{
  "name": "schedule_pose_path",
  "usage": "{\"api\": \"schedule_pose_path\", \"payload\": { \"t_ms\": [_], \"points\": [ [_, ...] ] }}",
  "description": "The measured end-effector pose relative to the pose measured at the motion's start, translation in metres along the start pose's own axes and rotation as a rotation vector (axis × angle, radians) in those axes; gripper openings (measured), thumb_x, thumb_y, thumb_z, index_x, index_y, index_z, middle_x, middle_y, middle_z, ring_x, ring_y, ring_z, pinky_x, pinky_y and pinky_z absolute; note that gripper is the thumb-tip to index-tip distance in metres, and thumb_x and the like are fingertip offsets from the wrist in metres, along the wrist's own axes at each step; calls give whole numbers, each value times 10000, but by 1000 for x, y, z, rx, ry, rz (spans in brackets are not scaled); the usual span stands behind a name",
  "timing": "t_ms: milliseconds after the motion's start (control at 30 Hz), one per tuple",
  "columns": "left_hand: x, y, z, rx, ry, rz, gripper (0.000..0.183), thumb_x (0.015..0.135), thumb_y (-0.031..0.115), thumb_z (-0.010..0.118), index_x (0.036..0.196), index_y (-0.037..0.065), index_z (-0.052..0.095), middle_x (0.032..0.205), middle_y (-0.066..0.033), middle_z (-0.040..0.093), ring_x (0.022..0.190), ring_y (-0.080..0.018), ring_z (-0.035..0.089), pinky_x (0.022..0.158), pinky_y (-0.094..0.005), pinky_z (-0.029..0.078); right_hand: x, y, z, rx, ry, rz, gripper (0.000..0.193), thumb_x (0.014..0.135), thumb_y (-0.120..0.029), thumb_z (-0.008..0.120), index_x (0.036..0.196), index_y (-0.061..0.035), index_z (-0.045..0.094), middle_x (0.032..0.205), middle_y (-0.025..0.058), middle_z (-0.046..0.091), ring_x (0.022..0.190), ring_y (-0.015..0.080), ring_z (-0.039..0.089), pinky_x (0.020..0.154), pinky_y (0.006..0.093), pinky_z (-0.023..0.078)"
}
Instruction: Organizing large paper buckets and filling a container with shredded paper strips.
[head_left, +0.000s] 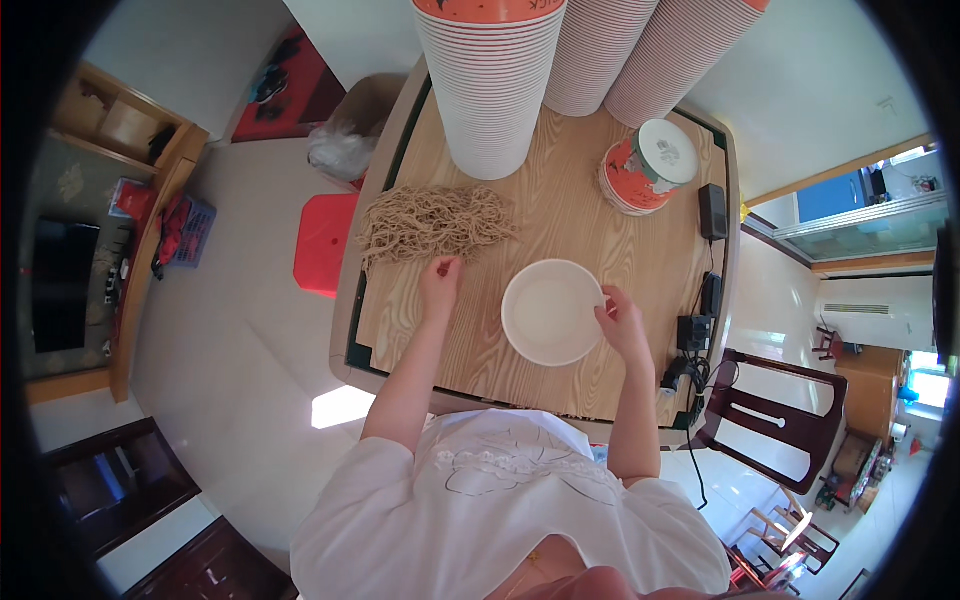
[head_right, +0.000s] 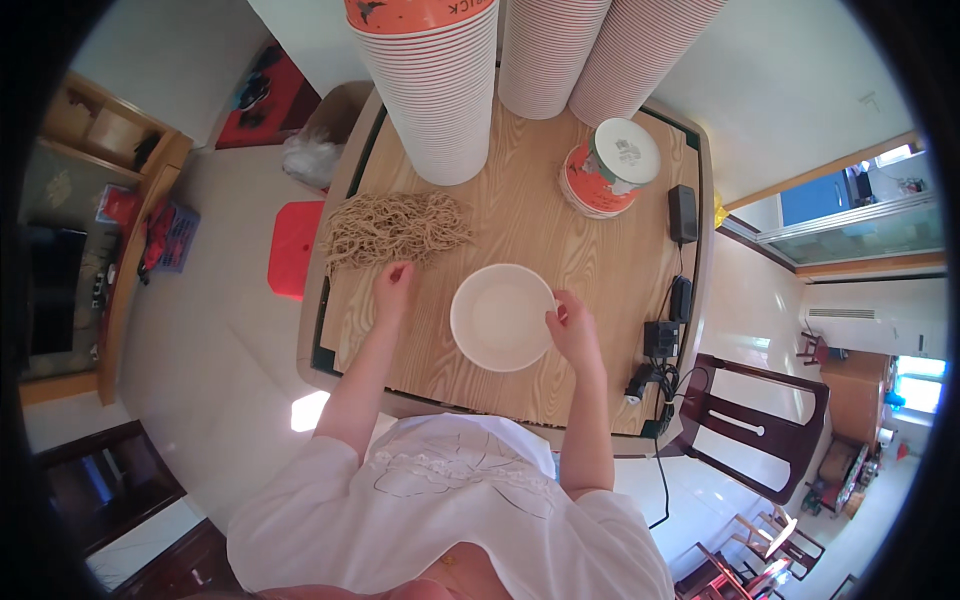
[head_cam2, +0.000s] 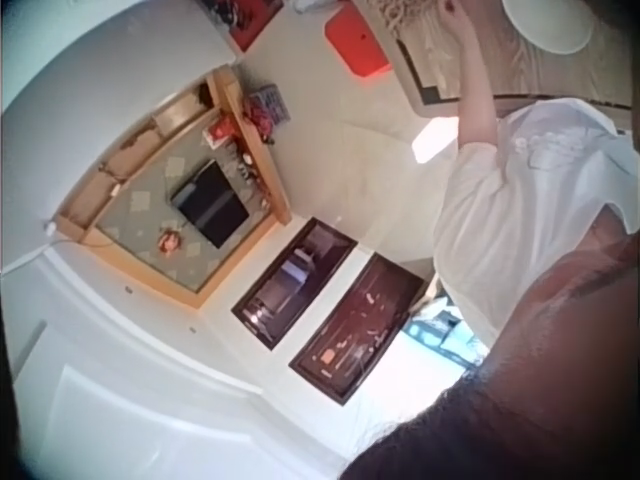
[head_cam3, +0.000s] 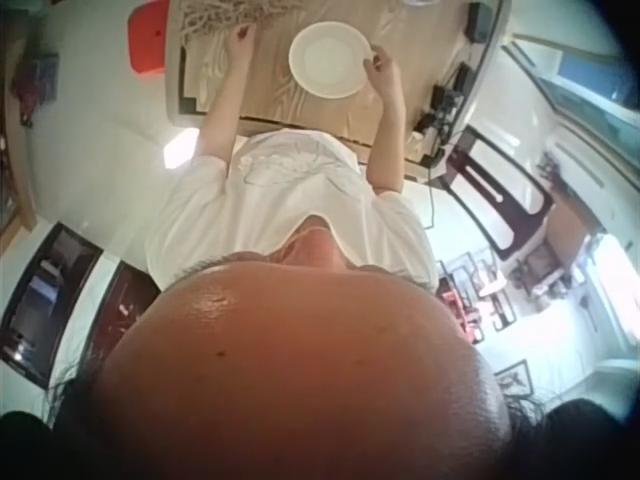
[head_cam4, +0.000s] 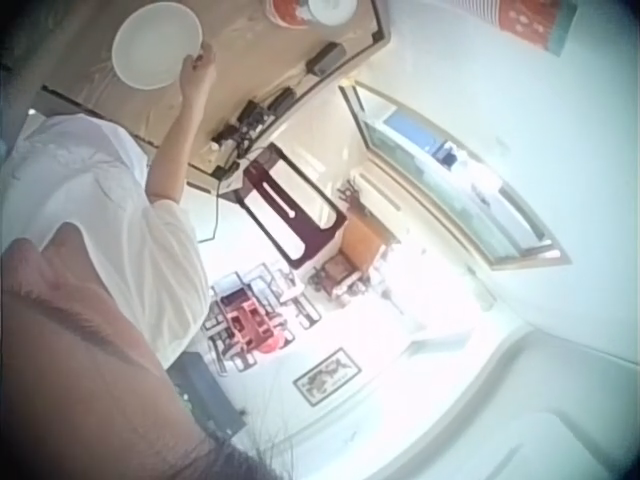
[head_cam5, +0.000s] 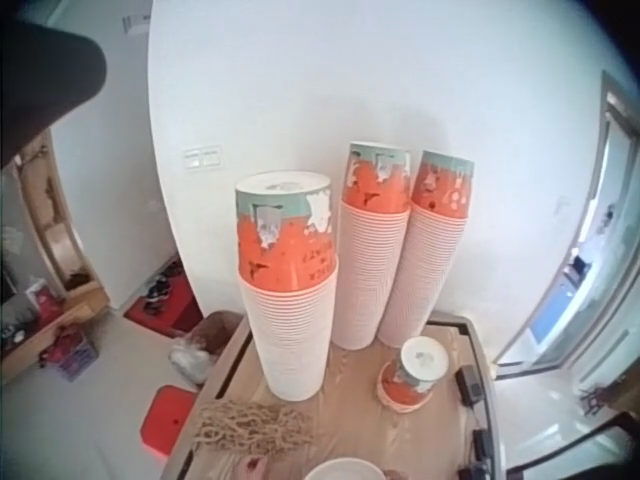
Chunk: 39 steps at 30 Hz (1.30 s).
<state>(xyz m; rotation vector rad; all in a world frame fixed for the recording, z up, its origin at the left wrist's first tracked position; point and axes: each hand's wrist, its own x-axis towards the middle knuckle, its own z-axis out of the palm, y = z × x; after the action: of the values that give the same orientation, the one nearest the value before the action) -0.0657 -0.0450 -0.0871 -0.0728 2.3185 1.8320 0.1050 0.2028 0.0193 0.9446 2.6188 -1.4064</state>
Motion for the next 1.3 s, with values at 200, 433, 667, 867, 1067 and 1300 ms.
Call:
{"api": "schedule_pose_path", "payload": {
  "t_ms": [200,433,667,867,1067,1300],
  "points": [
    [27,-5,22,91,106,35,122,748,115,622,821,24,590,678,-47,589,609,-125,540,588,-253,437,-2,1,-5,22,-39,17,271,754,-99,600,1014,-45,547,817,107,570,671,178,561,608,284,459],
    [38,-12,16,60,429,179,169,704,42,626,841,38,527,645,-36,516,579,-149,492,579,-277,426,-6,-11,-12,111,99,-107,274,764,-87,598,1030,-55,542,839,100,573,701,173,562,618,282,464],
    [51,38,-23,278,129,160,160,700,81,647,816,28,551,668,-41,561,612,-142,531,600,-257,429,-11,-23,-9,128,106,-156,261,768,-78,587,1025,-59,549,851,97,579,712,165,566,625,276,470],
    [33,177,-70,-153,98,327,67,787,71,579,827,36,539,746,-27,588,694,-91,538,659,-219,417,-16,-33,-10,138,120,-172,254,776,-67,580,1029,-63,552,854,82,581,725,149,567,632,260,466],
    [-16,267,-115,-528,20,489,84,807,16,533,890,22,529,768,-44,579,705,-104,540,694,-231,423,-24,-52,-3,234,112,-207,223,780,-50,575,1003,-56,568,835,71,588,710,138,566,638,250,460],
    [-83,197,-75,-464,-358,114,196,820,32,523,996,-9,598,934,-89,612,839,-136,584,757,-246,459,-49,-87,26,262,-49,-348,199,799,-47,561,998,-36,568,853,68,598,767,133,574,681,247,457]
  ]
}}
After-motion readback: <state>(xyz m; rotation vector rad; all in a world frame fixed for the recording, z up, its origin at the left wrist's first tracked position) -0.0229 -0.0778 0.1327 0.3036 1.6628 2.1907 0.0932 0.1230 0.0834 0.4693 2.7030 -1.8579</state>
